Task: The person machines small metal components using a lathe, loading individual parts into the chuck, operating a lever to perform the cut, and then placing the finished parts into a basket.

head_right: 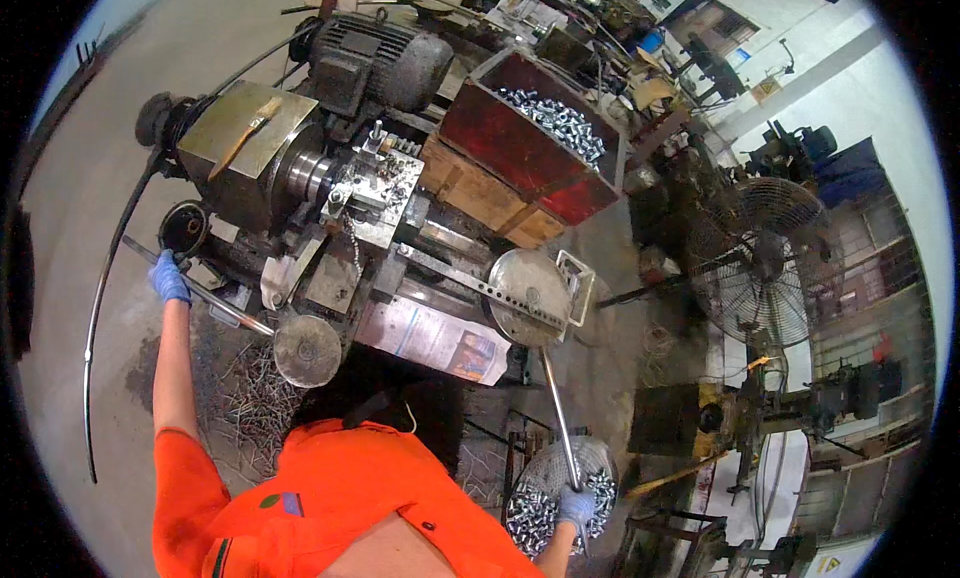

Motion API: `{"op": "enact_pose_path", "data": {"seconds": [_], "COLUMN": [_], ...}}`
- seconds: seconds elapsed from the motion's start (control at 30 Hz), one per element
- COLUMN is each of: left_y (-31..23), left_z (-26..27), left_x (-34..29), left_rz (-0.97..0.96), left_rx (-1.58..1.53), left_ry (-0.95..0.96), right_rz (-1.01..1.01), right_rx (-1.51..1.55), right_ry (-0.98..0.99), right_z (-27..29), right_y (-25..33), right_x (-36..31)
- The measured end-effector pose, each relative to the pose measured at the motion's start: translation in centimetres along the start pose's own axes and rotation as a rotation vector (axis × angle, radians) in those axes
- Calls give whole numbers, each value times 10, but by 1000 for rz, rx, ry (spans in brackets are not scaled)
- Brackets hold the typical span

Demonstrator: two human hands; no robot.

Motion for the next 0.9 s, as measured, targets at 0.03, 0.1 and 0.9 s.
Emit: {"op": "enact_pose_path", "data": {"seconds": [0.03, 0.1, 0.9], "left_y": [5, 0, 9], "left_z": [1, -3, 0], "left_x": [5, 8, -24], "left_rz": [4, -15, 93], "left_rx": [-21, -25, 51], "left_ry": [12, 39, 198], "right_rz": [115, 224, 504], "right_rx": [-209, -126, 140], "right_ry": [-105, -306, -419], "right_z": [4, -19, -60], "right_y": [29, 75, 287], "right_x": [-5, -6, 188]}}
Point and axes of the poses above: each hand's wrist, its own x-axis towards the middle knuckle, its own z-axis out of the back of the hand, y = z × x, the point moved 3 cm from there along x, towards the middle knuckle, and after that the axes turned 15 degrees about -y, right-handed, at the moved point
